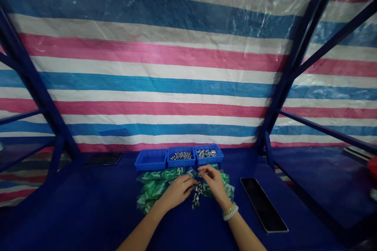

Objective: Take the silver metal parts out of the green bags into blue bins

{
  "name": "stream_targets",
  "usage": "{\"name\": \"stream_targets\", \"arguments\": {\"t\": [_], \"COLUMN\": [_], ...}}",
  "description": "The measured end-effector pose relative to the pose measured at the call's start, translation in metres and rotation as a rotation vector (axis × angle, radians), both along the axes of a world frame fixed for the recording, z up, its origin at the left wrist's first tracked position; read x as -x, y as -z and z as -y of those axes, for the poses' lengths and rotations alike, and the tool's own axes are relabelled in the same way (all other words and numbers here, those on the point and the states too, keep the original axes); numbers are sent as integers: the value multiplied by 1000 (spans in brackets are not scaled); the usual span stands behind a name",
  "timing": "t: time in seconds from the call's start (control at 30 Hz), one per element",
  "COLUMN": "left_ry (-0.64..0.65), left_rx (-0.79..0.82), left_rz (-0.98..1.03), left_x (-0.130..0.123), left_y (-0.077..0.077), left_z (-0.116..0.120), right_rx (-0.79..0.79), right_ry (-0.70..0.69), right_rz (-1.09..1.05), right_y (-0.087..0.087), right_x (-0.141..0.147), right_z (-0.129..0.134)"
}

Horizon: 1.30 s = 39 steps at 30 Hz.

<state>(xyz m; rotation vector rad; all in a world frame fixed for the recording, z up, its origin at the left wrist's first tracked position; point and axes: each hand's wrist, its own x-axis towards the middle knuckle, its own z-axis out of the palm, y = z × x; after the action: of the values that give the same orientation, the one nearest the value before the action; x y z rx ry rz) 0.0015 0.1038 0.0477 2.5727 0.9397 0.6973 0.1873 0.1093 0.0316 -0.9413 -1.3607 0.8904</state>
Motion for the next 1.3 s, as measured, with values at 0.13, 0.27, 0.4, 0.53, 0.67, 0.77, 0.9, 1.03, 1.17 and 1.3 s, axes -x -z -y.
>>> {"name": "stream_targets", "arguments": {"t": [0.13,0.27,0.4,0.53,0.67,0.77,0.9,1.03,1.17,1.3], "left_ry": [-133,-193,-167,-156,-132,-133,-189,-237,-239,-289], "left_rx": [246,552,641,652,650,635,570,419,191,-54], "left_rz": [453,787,835,826,842,855,857,838,754,618], "left_x": [5,5,4,3,2,-1,-6,-8,-6,-1], "left_y": [-4,-2,-2,-4,-4,-1,3,7,2,-19], "left_z": [-2,-3,0,2,4,6,7,9,9,-15], "right_rx": [-109,-335,-410,-419,-405,-371,-317,-230,-92,6], "right_ry": [47,2,-47,-58,-41,-13,13,-17,-176,-207], "right_rz": [116,259,277,257,248,256,270,246,154,20], "right_y": [-6,-12,-14,-16,-20,-23,-20,-14,-6,-1], "right_x": [5,14,18,17,16,16,17,19,20,15], "right_z": [8,19,24,24,25,26,25,21,17,10]}}
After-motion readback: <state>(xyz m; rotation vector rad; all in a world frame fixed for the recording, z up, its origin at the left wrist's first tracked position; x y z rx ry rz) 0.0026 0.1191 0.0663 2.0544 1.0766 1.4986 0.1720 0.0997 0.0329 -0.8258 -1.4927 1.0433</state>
